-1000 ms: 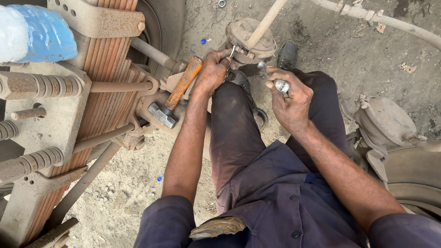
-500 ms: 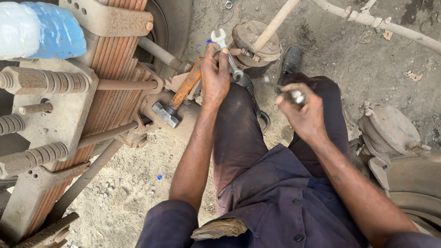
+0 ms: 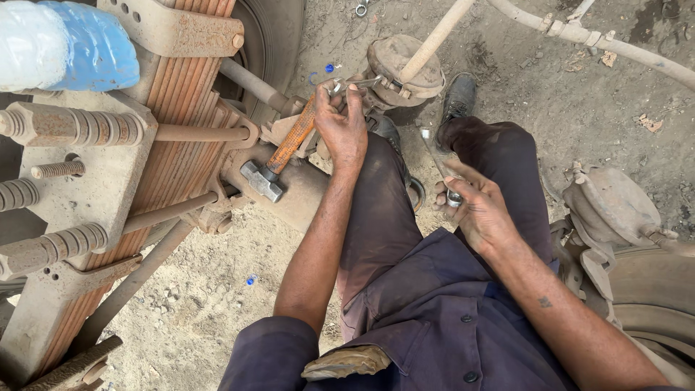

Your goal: The person sits on the ground and uses two wrenches to loosen and tighten bolts on a vehicle's suspension component. They also use a hammer to tap the part and adjust the position of a connected hose.

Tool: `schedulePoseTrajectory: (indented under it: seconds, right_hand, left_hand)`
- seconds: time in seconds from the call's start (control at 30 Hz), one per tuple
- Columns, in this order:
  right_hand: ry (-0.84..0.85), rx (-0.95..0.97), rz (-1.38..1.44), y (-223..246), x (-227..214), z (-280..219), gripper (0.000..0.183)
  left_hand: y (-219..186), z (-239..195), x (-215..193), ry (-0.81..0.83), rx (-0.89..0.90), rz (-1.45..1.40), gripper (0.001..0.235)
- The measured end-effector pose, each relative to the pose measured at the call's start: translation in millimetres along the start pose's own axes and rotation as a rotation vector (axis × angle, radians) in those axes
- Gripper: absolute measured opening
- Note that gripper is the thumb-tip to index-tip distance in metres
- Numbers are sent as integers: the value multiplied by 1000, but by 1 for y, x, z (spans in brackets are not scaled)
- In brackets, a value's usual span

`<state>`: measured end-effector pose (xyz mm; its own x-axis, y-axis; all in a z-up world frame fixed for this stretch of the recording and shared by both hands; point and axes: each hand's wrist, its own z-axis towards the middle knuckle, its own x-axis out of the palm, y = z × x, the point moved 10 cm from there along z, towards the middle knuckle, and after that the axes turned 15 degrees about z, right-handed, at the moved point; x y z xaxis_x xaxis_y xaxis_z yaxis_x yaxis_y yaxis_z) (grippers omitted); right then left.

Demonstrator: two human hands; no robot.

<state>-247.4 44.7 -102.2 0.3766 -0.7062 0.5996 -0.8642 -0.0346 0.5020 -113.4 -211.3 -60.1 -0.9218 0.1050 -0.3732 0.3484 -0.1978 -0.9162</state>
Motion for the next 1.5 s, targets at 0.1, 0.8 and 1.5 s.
schedulePoseTrajectory:
  seconds: [0.1, 0.8, 1.5]
  right_hand:
    - [-54, 100, 10, -9, -3, -3, 48]
    - [98, -33, -386, -7, 27, -2, 44]
    - [-163, 51, -187, -38, 53, 30, 63]
  left_hand:
    - [11, -3, 3, 35, -44, -65, 8]
    - [28, -22, -10, 74, -23, 301, 10]
    - [29, 22, 70, 591, -11, 664, 30]
